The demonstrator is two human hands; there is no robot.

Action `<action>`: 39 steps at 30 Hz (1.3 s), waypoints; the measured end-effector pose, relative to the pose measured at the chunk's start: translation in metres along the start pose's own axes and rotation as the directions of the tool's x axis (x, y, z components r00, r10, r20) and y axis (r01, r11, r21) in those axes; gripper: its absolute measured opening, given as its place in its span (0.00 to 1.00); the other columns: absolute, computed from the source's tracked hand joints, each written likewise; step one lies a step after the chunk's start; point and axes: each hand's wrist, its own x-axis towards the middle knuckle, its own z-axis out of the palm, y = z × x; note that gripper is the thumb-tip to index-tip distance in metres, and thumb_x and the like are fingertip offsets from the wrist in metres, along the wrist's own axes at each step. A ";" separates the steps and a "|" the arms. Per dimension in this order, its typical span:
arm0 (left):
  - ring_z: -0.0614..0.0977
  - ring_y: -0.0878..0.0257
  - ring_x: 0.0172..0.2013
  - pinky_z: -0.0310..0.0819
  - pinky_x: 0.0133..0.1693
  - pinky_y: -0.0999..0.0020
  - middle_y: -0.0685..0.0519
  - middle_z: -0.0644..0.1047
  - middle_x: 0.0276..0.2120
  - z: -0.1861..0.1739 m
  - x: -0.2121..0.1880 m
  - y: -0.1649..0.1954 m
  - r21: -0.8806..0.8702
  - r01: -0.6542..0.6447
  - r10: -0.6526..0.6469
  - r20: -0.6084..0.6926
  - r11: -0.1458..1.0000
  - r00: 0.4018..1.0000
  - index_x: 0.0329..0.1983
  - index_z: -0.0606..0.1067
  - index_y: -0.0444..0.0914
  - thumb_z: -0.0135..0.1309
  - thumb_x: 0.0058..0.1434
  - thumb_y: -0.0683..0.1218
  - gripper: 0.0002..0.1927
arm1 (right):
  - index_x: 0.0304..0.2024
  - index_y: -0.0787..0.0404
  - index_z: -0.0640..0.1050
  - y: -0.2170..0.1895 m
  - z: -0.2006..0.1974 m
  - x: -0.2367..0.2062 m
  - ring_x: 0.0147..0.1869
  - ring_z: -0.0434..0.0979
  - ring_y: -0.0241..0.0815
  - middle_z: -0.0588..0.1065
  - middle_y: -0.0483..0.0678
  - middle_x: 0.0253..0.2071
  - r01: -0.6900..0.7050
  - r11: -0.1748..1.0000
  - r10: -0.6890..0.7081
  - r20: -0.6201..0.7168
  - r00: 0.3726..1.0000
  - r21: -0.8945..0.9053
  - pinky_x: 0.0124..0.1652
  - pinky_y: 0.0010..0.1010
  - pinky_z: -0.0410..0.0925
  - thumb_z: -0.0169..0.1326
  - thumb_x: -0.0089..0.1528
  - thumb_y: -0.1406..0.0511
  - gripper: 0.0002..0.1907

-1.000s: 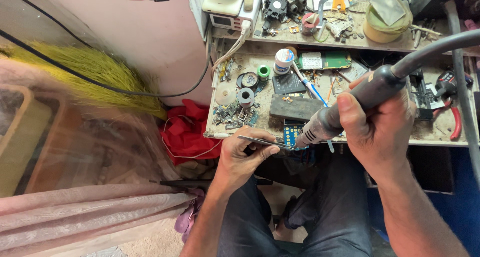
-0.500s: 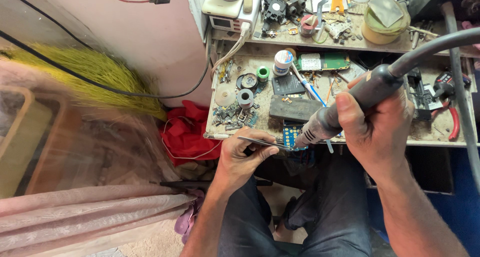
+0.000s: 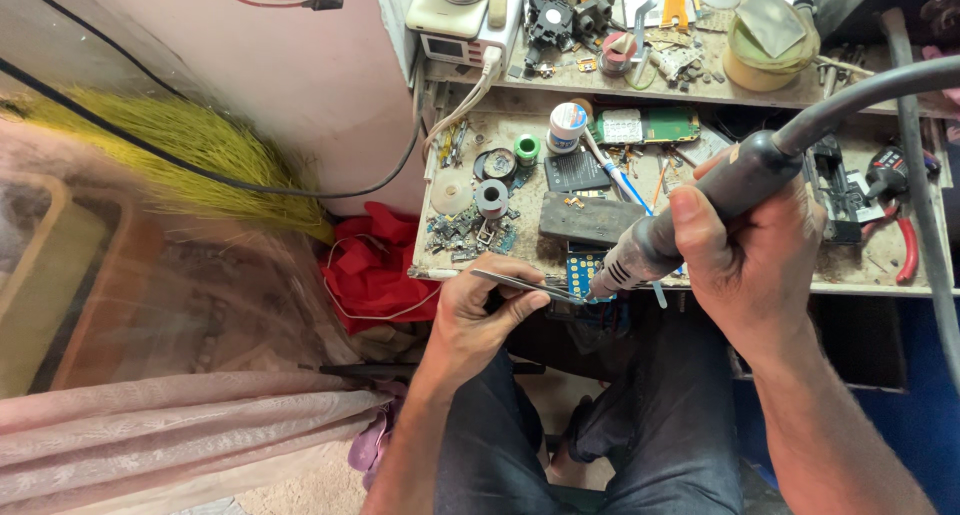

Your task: The person sits at a cluttered repair workbench and disassembles a feature phone, using a screwdriver to remove screws from the back of the handset and a spudger to pry at its internals. They then pick up a hot air gun and direct it at a small circuit board held in the other hand.

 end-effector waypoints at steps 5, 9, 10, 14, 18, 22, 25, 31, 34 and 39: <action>0.73 0.71 0.34 0.70 0.38 0.76 0.58 0.76 0.35 0.003 0.005 0.005 0.040 -0.001 0.003 -0.030 0.999 1.000 0.44 0.78 0.37 0.67 0.60 0.39 0.11 | 0.48 0.64 0.72 0.001 -0.001 0.003 0.37 0.76 0.31 0.74 0.45 0.36 0.029 0.999 -0.029 -0.003 1.000 -0.028 0.41 0.23 0.70 0.60 0.75 0.59 0.16; 0.73 0.71 0.34 0.69 0.37 0.76 0.58 0.75 0.35 0.004 0.006 0.007 0.046 -0.002 0.004 -0.038 0.999 0.999 0.44 0.78 0.38 0.67 0.60 0.39 0.11 | 0.46 0.64 0.73 0.001 -0.001 0.006 0.35 0.75 0.31 0.74 0.44 0.34 0.005 1.000 -0.005 -0.002 1.000 -0.018 0.39 0.23 0.69 0.60 0.74 0.58 0.16; 0.73 0.71 0.34 0.70 0.37 0.76 0.58 0.76 0.35 0.004 0.007 0.007 0.041 0.005 -0.003 -0.039 0.999 0.999 0.44 0.78 0.38 0.67 0.60 0.39 0.11 | 0.45 0.64 0.73 0.001 -0.001 0.006 0.35 0.75 0.31 0.74 0.44 0.34 0.002 1.000 -0.002 -0.002 1.000 -0.025 0.39 0.23 0.69 0.60 0.74 0.58 0.16; 0.73 0.71 0.34 0.70 0.37 0.76 0.59 0.76 0.36 0.003 0.007 0.007 0.053 -0.009 0.011 -0.038 0.999 0.999 0.44 0.78 0.38 0.66 0.60 0.39 0.11 | 0.46 0.64 0.72 0.001 0.000 0.007 0.36 0.75 0.31 0.74 0.44 0.34 0.017 1.000 -0.017 -0.002 1.000 -0.025 0.40 0.23 0.69 0.60 0.74 0.58 0.16; 0.73 0.71 0.33 0.70 0.37 0.76 0.59 0.76 0.35 0.003 0.007 0.006 0.059 -0.012 0.014 -0.036 0.998 0.999 0.44 0.78 0.38 0.67 0.60 0.39 0.10 | 0.46 0.64 0.72 0.002 0.001 0.006 0.36 0.75 0.31 0.74 0.44 0.34 0.014 1.000 -0.014 -0.007 1.000 -0.015 0.40 0.23 0.70 0.59 0.74 0.59 0.15; 0.73 0.70 0.34 0.70 0.37 0.75 0.58 0.76 0.36 0.003 0.007 0.006 0.056 -0.026 0.028 -0.034 0.998 0.999 0.43 0.78 0.38 0.66 0.60 0.39 0.11 | 0.48 0.65 0.72 0.002 0.000 0.005 0.39 0.75 0.31 0.74 0.45 0.36 0.014 1.000 -0.014 -0.003 1.000 0.010 0.42 0.23 0.70 0.60 0.76 0.60 0.14; 0.73 0.70 0.34 0.69 0.37 0.75 0.58 0.76 0.36 0.003 0.007 0.006 0.052 -0.026 0.028 -0.030 0.998 0.999 0.43 0.78 0.37 0.67 0.60 0.38 0.11 | 0.48 0.65 0.71 0.001 0.001 0.005 0.37 0.74 0.31 0.74 0.44 0.35 -0.025 1.000 0.025 -0.005 1.000 0.009 0.41 0.23 0.70 0.60 0.74 0.61 0.14; 0.72 0.71 0.33 0.69 0.36 0.75 0.59 0.75 0.35 0.003 0.007 0.005 0.065 -0.028 0.030 -0.033 0.997 0.999 0.43 0.78 0.37 0.67 0.60 0.38 0.11 | 0.48 0.65 0.71 0.001 0.002 0.005 0.39 0.75 0.31 0.74 0.45 0.37 -0.007 1.000 0.007 -0.009 1.000 0.005 0.41 0.24 0.70 0.59 0.74 0.61 0.14; 0.72 0.71 0.33 0.69 0.37 0.76 0.59 0.75 0.35 0.003 0.006 0.005 0.047 -0.020 0.022 -0.033 0.999 0.999 0.44 0.78 0.37 0.67 0.60 0.38 0.11 | 0.48 0.65 0.71 0.001 0.001 0.006 0.39 0.74 0.31 0.73 0.45 0.37 0.009 1.000 -0.009 -0.006 1.000 -0.010 0.41 0.24 0.70 0.60 0.74 0.61 0.14; 0.73 0.71 0.33 0.69 0.37 0.76 0.59 0.76 0.36 0.002 0.007 0.003 0.026 -0.008 0.009 -0.022 1.000 1.000 0.44 0.78 0.37 0.67 0.60 0.39 0.11 | 0.47 0.65 0.71 0.002 0.002 0.005 0.39 0.75 0.32 0.73 0.45 0.37 0.022 1.000 -0.022 -0.011 1.000 -0.023 0.42 0.25 0.70 0.60 0.74 0.62 0.14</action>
